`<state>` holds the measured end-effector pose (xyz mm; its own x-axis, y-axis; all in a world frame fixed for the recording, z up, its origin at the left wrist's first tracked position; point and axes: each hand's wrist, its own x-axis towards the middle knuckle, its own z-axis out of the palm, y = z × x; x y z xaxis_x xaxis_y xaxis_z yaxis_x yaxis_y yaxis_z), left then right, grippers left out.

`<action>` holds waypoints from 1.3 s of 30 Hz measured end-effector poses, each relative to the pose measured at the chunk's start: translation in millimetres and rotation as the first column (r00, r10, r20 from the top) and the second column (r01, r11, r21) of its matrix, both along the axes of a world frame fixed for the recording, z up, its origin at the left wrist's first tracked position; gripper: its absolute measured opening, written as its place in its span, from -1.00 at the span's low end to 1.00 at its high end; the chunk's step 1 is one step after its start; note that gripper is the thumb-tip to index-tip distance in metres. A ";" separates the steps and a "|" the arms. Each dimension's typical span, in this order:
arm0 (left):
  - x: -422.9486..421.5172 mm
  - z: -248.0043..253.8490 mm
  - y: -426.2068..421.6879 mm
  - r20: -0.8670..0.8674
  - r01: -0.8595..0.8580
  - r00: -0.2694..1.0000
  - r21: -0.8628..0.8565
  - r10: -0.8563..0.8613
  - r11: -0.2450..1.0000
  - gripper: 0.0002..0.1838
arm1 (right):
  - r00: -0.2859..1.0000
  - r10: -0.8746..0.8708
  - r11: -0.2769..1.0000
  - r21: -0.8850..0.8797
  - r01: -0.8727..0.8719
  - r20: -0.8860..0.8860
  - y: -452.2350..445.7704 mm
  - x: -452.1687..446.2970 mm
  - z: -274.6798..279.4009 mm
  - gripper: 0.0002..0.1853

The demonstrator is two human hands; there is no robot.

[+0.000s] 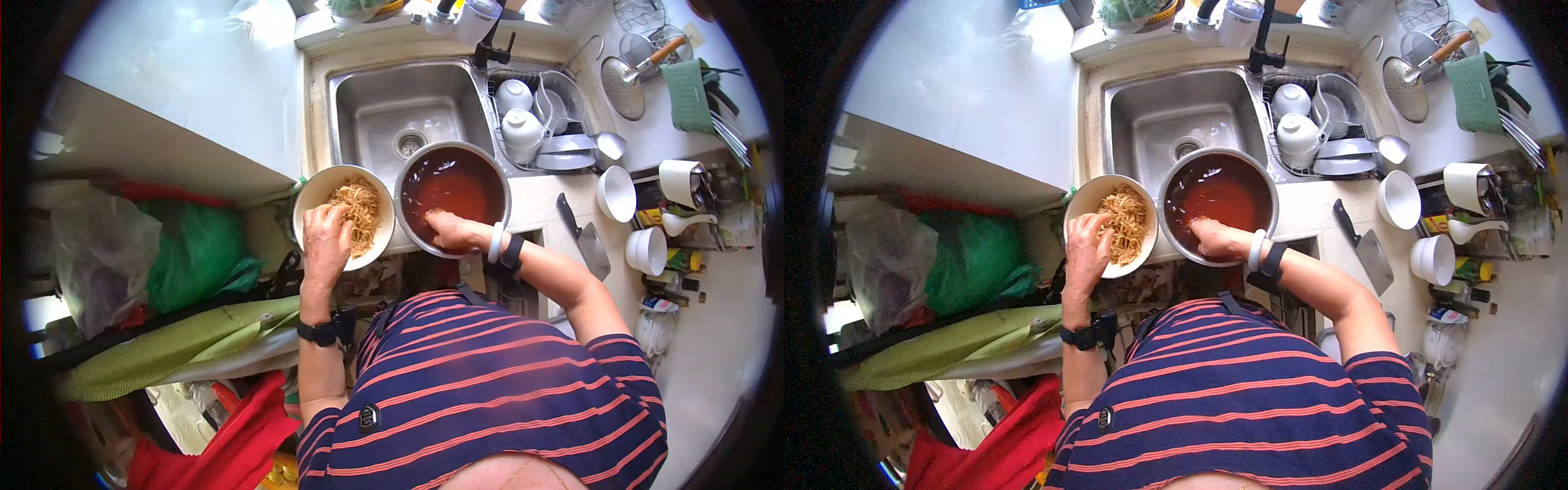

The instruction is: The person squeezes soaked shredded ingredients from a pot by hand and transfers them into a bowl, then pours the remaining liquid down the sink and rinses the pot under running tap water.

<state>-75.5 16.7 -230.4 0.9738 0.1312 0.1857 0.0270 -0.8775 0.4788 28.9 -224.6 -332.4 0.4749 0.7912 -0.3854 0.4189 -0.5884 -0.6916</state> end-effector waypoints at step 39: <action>111.6 -95.9 -127.6 -0.432 0.444 0.837 0.178 -0.335 0.878 -0.66 | 0.890 -0.081 0.966 -0.186 0.181 0.450 -46.6 41.5 14.3 -0.49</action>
